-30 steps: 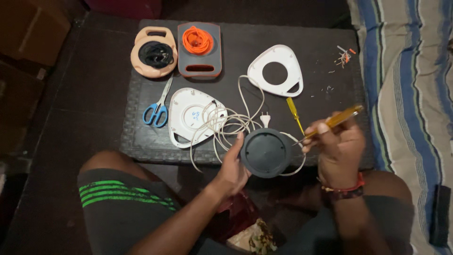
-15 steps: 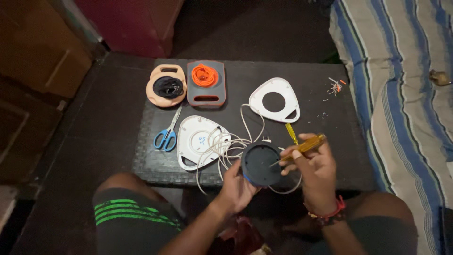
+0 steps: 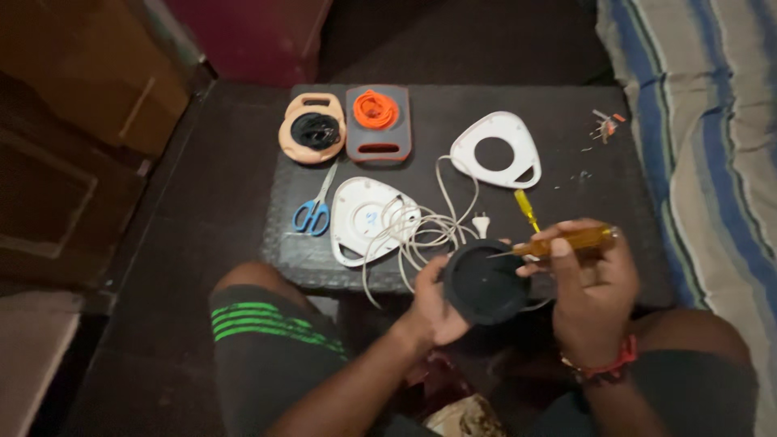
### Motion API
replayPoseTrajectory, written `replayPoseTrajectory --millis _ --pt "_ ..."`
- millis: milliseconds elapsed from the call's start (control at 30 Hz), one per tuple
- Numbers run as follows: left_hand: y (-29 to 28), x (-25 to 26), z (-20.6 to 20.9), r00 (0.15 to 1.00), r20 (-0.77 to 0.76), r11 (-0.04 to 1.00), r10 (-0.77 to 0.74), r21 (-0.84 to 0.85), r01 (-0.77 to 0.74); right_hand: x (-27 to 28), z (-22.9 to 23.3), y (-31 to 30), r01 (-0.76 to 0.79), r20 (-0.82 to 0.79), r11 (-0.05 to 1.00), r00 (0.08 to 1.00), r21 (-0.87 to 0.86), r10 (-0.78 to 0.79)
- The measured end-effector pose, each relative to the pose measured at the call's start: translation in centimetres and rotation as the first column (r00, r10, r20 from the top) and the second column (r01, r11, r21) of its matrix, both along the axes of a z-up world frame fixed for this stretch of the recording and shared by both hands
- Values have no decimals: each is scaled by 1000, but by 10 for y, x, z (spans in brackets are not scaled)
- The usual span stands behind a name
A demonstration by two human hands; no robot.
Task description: The person uses a screwdriver to remove screws from a white plastic electrical device, opens the casing to reveal internal components, and then works on a black circular component with a wire. The person handles the device parts and tools on a small table.
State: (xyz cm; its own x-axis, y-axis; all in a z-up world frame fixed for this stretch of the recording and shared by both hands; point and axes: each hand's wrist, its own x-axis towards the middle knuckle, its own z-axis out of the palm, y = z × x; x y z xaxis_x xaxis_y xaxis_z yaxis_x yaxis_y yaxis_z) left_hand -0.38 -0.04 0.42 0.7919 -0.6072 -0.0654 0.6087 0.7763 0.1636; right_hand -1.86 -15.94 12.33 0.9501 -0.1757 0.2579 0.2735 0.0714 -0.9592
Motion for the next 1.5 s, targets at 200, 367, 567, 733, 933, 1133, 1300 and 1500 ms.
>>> replayPoseTrajectory --millis 200,367,567,733,933,1133,1300,1500 --pt "-1 -7 2 999 49 1000 -5 1 5 -11 10 6 3 91 991 996 -132 9" --pt "-2 -6 -9 1000 -5 998 -23 -59 23 -15 9 9 61 96 980 994 -189 -43" --pt "0 -8 13 994 102 998 -24 -63 30 -15 0 0 182 202 942 971 -281 -127" --pt "3 -8 35 996 88 1000 -19 12 18 -16 -3 -15 338 328 814 925 -473 -194" --pt "4 -12 43 991 132 999 -37 -18 40 -10 -4 -26 227 263 908 955 -353 -137" --pt "3 -13 47 978 208 999 -19 -25 25 18 -9 -37 -46 -192 997 980 67 58" --pt "2 -12 47 984 176 998 -33 57 23 26 -13 -44 -139 -249 988 961 -63 120" --pt "2 -12 44 987 153 994 -42 102 26 21 -6 -39 76 -166 985 981 -154 -102"
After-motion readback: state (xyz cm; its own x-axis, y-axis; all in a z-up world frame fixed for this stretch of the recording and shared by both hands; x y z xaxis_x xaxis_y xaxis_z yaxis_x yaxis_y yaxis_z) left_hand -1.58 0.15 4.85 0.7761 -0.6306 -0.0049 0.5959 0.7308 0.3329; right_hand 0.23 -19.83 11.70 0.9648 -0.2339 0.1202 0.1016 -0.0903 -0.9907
